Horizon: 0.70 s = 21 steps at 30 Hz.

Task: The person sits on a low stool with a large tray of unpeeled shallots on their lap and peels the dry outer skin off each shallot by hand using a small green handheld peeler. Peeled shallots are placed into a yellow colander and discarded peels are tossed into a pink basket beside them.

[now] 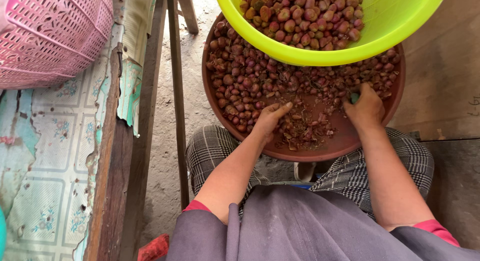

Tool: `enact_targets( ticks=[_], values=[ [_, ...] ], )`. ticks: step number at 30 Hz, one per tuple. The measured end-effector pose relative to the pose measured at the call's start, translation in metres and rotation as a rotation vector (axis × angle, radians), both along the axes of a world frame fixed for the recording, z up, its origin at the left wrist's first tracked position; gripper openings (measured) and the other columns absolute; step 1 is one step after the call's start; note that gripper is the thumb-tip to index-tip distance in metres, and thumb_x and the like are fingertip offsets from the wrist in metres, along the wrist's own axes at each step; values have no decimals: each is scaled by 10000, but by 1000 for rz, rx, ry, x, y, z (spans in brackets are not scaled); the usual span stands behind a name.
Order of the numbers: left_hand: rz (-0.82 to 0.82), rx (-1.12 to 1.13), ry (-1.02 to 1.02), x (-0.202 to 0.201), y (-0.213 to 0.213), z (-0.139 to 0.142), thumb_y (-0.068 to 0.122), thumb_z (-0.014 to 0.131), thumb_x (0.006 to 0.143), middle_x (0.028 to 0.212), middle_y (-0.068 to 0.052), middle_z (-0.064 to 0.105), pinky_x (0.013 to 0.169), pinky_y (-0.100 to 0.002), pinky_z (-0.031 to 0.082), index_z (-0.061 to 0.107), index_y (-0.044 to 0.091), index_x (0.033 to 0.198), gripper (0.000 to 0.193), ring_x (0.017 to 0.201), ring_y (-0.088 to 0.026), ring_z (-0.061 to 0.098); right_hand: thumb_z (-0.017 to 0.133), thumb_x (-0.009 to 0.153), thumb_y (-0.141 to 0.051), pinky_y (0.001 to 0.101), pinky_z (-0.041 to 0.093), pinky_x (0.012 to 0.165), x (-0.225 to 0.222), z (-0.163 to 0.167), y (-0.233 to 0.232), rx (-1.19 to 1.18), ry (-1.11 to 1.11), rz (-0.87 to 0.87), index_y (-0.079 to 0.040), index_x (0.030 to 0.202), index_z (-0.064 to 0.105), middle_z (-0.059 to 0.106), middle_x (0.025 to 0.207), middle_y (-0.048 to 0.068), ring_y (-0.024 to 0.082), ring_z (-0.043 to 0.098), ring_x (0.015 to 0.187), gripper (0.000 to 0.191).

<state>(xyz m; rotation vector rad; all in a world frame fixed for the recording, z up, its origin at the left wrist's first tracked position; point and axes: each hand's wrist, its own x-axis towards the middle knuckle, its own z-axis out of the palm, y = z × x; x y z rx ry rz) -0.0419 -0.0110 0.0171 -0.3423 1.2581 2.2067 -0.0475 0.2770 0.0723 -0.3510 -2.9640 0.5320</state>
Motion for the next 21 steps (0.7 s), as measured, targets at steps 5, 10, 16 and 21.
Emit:
enact_targets(
  ticks=[5, 10, 16, 21],
  values=[
    [-116, -158, 111, 0, 10, -17, 361, 736, 995, 671, -38, 592, 454, -276, 397, 669, 39, 1007, 329, 529, -120, 539, 883, 782, -212, 503, 517, 906, 4, -2, -9, 35, 124, -14, -37, 1266, 629, 697, 1222, 206, 420, 664, 1076, 574],
    [-83, -90, 221, 1, 14, -22, 271, 732, 961, 898, -53, 749, 544, -283, 480, 699, 22, 1121, 298, 637, -104, 602, 843, 816, -127, 396, 575, 915, 9, 8, -9, -506, 181, 94, -9, 1222, 603, 715, 1163, 172, 281, 715, 1045, 486],
    [-6, 98, 337, 4, 28, -17, 189, 729, 977, 1108, -78, 748, 865, -258, 570, 673, 18, 1251, 327, 1018, -120, 686, 789, 859, -49, 293, 565, 709, 25, 13, -53, -1249, -53, 257, -41, 1222, 636, 735, 1099, 109, 176, 709, 902, 394],
    [117, 60, 486, 6, 22, 1, 80, 755, 938, 1128, -109, 734, 896, -310, 619, 654, -19, 1191, 291, 1048, -180, 705, 776, 891, -72, 244, 548, 871, 28, 14, -79, -1006, 31, 523, -22, 1310, 616, 690, 1195, 70, 100, 662, 1032, 451]
  ],
)
